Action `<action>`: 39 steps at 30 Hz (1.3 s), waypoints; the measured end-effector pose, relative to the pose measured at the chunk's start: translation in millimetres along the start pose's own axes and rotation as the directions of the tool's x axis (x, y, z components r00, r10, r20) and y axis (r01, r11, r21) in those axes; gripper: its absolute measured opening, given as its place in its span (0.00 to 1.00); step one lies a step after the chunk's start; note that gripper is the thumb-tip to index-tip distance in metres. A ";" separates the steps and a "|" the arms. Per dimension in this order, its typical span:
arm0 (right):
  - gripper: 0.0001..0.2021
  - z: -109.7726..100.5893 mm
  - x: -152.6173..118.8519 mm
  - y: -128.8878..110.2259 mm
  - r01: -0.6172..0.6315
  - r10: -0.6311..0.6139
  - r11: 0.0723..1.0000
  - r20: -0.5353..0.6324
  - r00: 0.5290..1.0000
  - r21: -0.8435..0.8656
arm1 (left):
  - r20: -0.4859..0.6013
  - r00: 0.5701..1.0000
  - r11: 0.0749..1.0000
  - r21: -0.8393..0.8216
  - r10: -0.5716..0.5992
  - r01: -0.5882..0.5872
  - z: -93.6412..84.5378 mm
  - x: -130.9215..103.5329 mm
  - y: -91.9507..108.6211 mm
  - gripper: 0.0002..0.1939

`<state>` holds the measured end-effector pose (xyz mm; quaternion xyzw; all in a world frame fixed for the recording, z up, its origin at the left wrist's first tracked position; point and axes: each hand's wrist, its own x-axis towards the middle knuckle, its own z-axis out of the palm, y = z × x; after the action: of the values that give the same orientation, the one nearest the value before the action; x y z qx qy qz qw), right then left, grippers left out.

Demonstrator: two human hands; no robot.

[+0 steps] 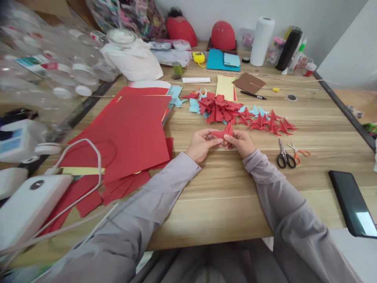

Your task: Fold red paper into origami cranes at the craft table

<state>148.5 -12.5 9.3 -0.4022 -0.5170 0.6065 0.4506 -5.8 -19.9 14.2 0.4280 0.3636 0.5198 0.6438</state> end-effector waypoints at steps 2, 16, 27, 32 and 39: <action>0.17 0.6 0.3 0.8 -0.002 0.002 1.000 -0.009 1.000 0.027 | -0.012 1.000 1.000 0.002 0.014 -0.014 0.6 0.0 -0.6 0.20; 0.17 -0.1 2.2 5.4 0.050 -0.053 0.997 -0.052 0.997 -0.059 | -0.130 0.991 0.988 -0.154 0.013 -0.033 -0.2 4.6 -0.1 0.17; 0.18 2.4 2.0 2.8 0.046 -0.049 0.999 -0.107 0.993 -0.028 | -0.155 0.988 0.986 -0.169 -0.011 -0.015 0.5 5.7 2.5 0.23; 0.18 2.8 1.4 2.1 0.048 -0.053 0.997 -0.098 0.994 -0.060 | -0.156 0.987 0.994 -0.091 0.048 -0.062 1.5 4.0 -0.2 0.18; 0.18 2.4 1.0 2.9 0.050 -0.058 0.995 -0.081 0.995 -0.090 | -0.110 0.993 0.993 -0.112 0.032 -0.044 0.6 3.6 -0.3 0.17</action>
<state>145.6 -12.4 6.7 -0.4324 -0.5345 0.5535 0.4701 -4.4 -16.5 14.0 0.3685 0.3594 0.5744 0.6365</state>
